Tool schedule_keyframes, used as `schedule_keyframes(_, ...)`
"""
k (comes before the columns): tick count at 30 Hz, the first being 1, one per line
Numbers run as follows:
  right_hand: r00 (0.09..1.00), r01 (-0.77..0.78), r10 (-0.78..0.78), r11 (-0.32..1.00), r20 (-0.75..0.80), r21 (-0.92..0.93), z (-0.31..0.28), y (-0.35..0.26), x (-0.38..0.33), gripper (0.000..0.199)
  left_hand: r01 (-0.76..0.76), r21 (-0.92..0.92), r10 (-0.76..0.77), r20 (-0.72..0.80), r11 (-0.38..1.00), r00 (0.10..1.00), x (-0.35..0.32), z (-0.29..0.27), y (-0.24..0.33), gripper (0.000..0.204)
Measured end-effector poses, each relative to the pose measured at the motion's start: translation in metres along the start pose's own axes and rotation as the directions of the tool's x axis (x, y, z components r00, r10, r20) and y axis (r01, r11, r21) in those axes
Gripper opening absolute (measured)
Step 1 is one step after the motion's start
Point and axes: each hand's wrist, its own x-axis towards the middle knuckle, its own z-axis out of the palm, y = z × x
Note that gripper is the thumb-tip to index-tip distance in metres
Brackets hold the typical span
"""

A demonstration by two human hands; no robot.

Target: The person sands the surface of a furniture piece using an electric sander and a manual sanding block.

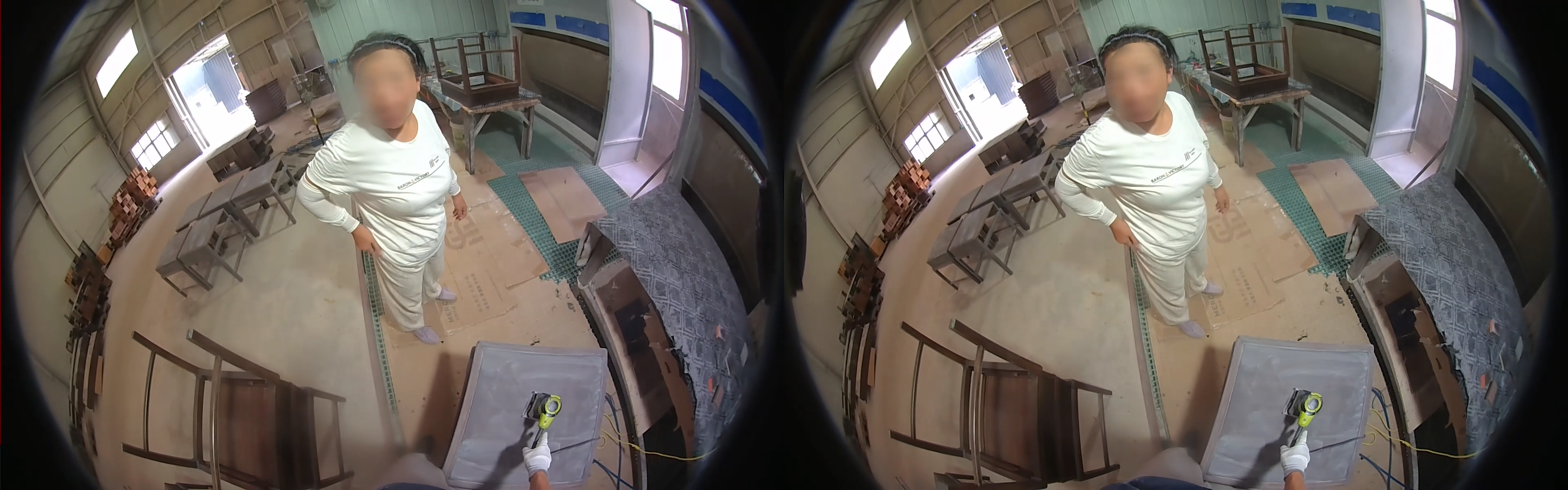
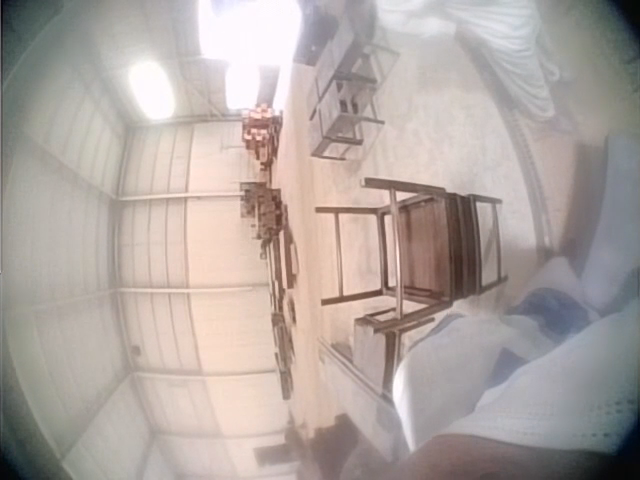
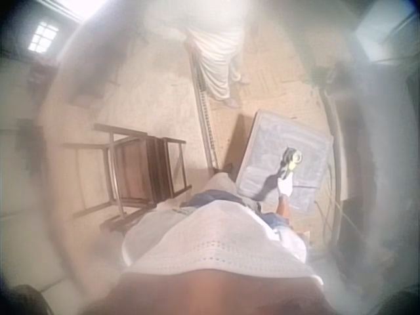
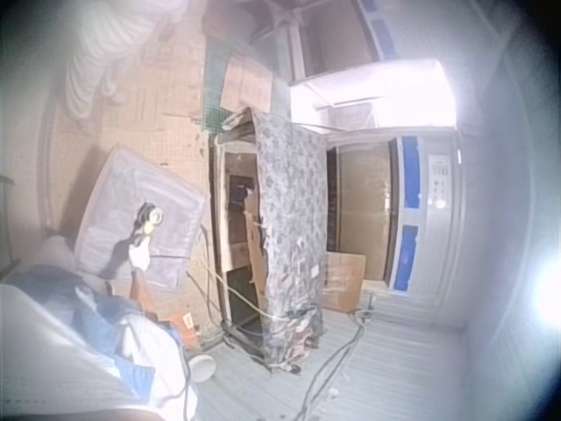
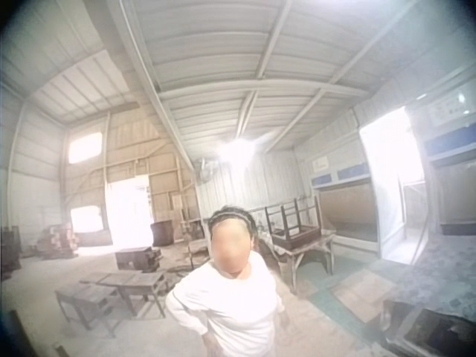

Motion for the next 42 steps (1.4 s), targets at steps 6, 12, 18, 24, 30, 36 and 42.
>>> schedule_keyframes(6, 0.992, 0.128, -0.127, 0.991, -0.021, 0.038, 0.015, 0.028, 0.021, 0.112, 0.015, -0.024, -0.015, -0.02, 1.0, 1.0, -0.018, 0.005, -0.014, 0.04)
schedule_keyframes(12, 0.997, 0.007, -0.023, 0.977, 0.074, 0.215, -0.047, -0.011, -0.016, 0.108, 0.062, -0.05, -0.063, -0.033, 0.997, 0.997, -0.04, 0.012, -0.036, 0.038)
schedule_keyframes(18, 1.0, 0.024, -0.024, 0.999, -0.013, 0.046, -0.039, 0.005, -0.004, 0.106, 0.138, -0.07, -0.14, -0.023, 0.988, 0.99, -0.069, 0.018, -0.073, 0.037)
schedule_keyframes(24, 0.998, 0.036, -0.035, 0.999, -0.056, 0.012, -0.038, -0.006, -0.006, 0.105, 0.116, -0.063, -0.117, -0.02, 0.991, 0.993, -0.074, 0.013, -0.103, 0.035)
schedule_keyframes(30, 0.982, 0.03, -0.015, 0.996, -0.187, 0.082, -0.012, 0.016, -0.017, 0.103, -0.362, 0.023, 0.362, -0.022, 0.932, 0.932, 0.01, -0.028, -0.075, 0.031)
schedule_keyframes(36, 0.955, -0.098, 0.152, 0.972, -0.256, 0.212, 0.022, 0.066, -0.112, 0.09, -0.602, 0.114, 0.59, 0.124, 0.79, 0.798, 0.104, -0.058, 0.036, 0.025)
schedule_keyframes(42, 0.839, -0.529, 0.544, 0.796, 0.038, 0.293, 0.13, 0.15, -0.241, 0.062, -0.811, 0.547, 0.688, 0.508, 0.206, 0.517, 0.123, -0.079, 0.11, 0.026)
